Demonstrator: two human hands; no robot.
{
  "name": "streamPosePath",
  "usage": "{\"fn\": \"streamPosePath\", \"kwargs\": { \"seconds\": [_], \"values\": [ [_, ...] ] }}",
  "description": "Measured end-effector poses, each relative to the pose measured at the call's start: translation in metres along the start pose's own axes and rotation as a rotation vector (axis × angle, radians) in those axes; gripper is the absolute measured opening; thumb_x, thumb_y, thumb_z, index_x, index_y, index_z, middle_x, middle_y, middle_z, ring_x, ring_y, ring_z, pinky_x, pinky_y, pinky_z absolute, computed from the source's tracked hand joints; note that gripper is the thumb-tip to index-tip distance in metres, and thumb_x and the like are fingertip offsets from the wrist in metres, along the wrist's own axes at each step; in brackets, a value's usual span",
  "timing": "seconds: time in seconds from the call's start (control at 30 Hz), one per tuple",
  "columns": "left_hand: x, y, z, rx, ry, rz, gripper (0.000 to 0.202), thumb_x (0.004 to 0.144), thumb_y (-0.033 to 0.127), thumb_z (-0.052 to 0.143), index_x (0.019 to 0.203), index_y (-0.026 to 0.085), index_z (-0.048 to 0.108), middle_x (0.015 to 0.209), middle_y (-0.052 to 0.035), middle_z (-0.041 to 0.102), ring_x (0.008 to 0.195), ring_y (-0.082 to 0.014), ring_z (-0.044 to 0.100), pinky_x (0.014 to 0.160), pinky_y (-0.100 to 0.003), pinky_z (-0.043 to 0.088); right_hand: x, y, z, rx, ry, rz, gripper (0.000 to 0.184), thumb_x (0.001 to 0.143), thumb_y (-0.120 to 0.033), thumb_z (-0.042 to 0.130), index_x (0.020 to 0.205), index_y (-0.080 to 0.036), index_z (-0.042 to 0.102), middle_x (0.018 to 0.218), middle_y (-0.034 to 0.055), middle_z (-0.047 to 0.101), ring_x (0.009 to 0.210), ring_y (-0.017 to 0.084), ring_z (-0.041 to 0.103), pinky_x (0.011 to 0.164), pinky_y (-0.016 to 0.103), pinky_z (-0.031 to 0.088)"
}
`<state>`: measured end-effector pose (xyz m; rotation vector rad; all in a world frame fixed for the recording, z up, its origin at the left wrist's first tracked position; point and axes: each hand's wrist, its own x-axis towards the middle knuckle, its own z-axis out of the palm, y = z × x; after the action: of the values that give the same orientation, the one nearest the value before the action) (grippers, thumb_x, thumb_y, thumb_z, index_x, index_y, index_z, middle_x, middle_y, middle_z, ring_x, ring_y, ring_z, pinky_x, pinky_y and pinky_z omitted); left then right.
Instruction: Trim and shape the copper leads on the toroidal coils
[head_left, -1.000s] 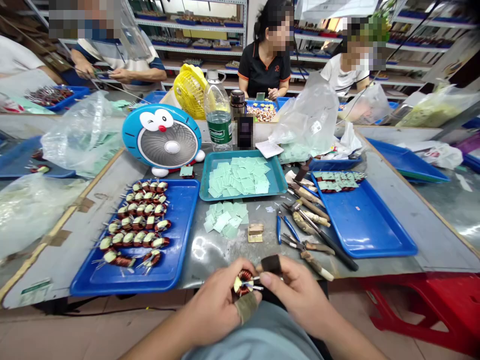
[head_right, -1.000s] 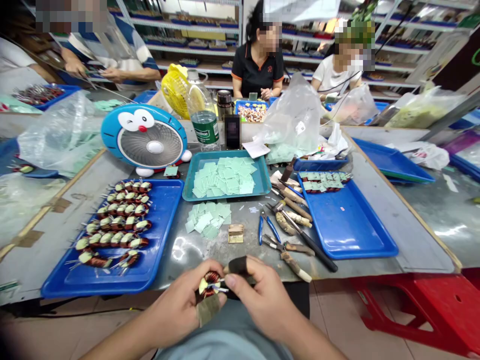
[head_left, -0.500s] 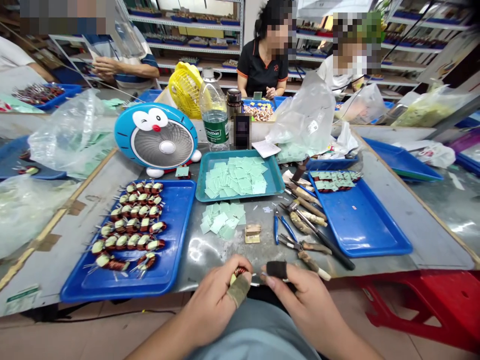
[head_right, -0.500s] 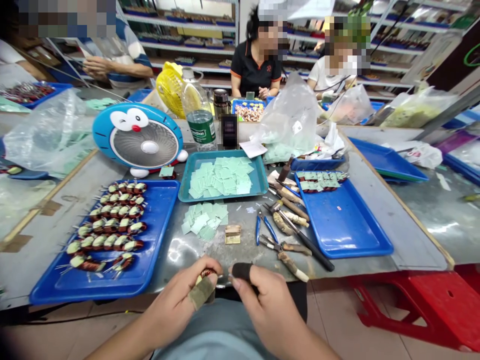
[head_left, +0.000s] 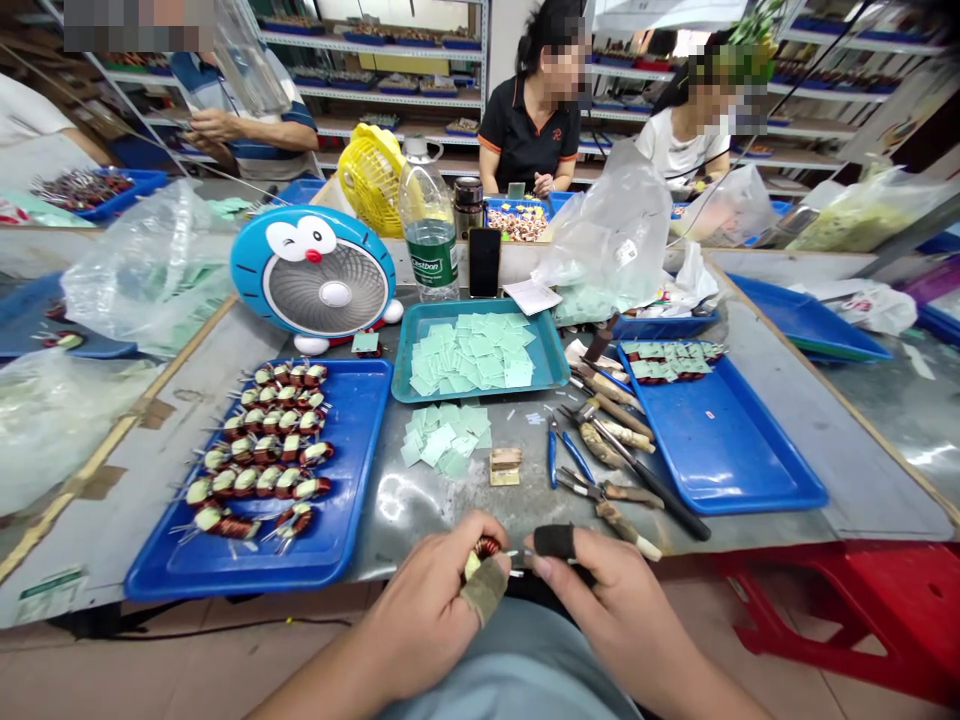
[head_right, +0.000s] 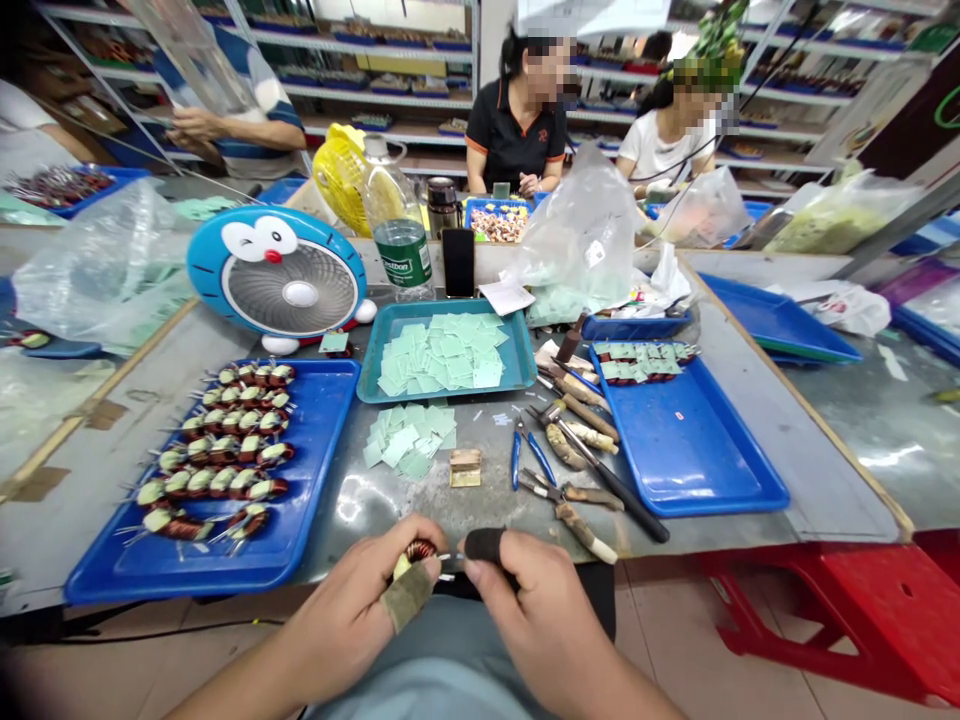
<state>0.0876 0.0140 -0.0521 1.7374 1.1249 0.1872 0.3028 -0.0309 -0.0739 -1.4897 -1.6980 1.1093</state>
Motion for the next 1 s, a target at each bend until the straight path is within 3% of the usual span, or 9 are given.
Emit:
{"fn": "streamPosePath", "kwargs": {
  "seconds": [0.2,0.4,0.67,0.77,0.93,1.0],
  "values": [
    [-0.002,0.008,-0.005,0.007,-0.019,-0.027,0.030,0.100,0.047,0.038,0.100,0.023,0.057,0.085,0.0008,0.062,0.080,-0.0142,0.055,0.075,-0.023,0.038,0.004,-0.005,-0.007,0.044,-0.101,0.007,0.024,0.099,-0.031,0.052,0.082,-0.019,0.064,0.075,0.0007,0.063,0.071,0.016,0.056,0.065,0.027,0.042],
    [-0.002,0.011,-0.011,-0.072,-0.168,-0.114,0.023,0.083,0.036,0.064,0.101,0.023,0.057,0.082,0.0042,0.061,0.070,-0.0100,0.049,0.062,-0.018,0.034,0.011,-0.004,-0.013,0.406,-0.275,0.207,0.016,0.093,-0.028,0.060,0.082,-0.017,0.065,0.075,0.0002,0.064,0.073,0.015,0.060,0.068,0.025,0.047],
    [0.000,0.010,-0.007,0.079,-0.110,-0.098,0.018,0.082,0.030,0.060,0.099,0.026,0.059,0.079,0.0058,0.064,0.067,-0.0097,0.049,0.059,-0.020,0.029,0.016,-0.003,-0.009,0.553,-0.350,0.349,0.010,0.085,-0.025,0.063,0.082,-0.016,0.066,0.073,0.0013,0.070,0.064,0.013,0.064,0.063,0.024,0.052],
    [0.000,0.012,-0.009,0.088,-0.104,-0.098,0.018,0.081,0.030,0.060,0.099,0.026,0.059,0.080,0.0059,0.065,0.068,-0.0098,0.049,0.060,-0.020,0.029,0.019,-0.005,-0.012,0.512,-0.368,0.354,0.011,0.085,-0.025,0.062,0.080,-0.015,0.065,0.073,0.0014,0.069,0.063,0.013,0.063,0.063,0.024,0.052],
    [0.002,0.010,-0.010,-0.025,-0.126,-0.140,0.016,0.078,0.029,0.062,0.094,0.025,0.060,0.081,0.0065,0.063,0.071,-0.0093,0.049,0.061,-0.018,0.033,0.021,-0.013,-0.018,0.142,-0.342,0.188,0.016,0.090,-0.023,0.061,0.077,-0.016,0.066,0.075,0.0013,0.068,0.074,0.015,0.062,0.068,0.025,0.046],
    [0.002,0.009,-0.010,-0.037,-0.120,-0.143,0.016,0.079,0.029,0.062,0.093,0.025,0.060,0.080,0.0069,0.062,0.070,-0.0090,0.049,0.061,-0.018,0.034,0.023,-0.012,-0.016,0.199,-0.341,0.223,0.016,0.090,-0.026,0.062,0.078,-0.015,0.066,0.076,0.0023,0.069,0.074,0.016,0.062,0.068,0.026,0.047]
  ]
}}
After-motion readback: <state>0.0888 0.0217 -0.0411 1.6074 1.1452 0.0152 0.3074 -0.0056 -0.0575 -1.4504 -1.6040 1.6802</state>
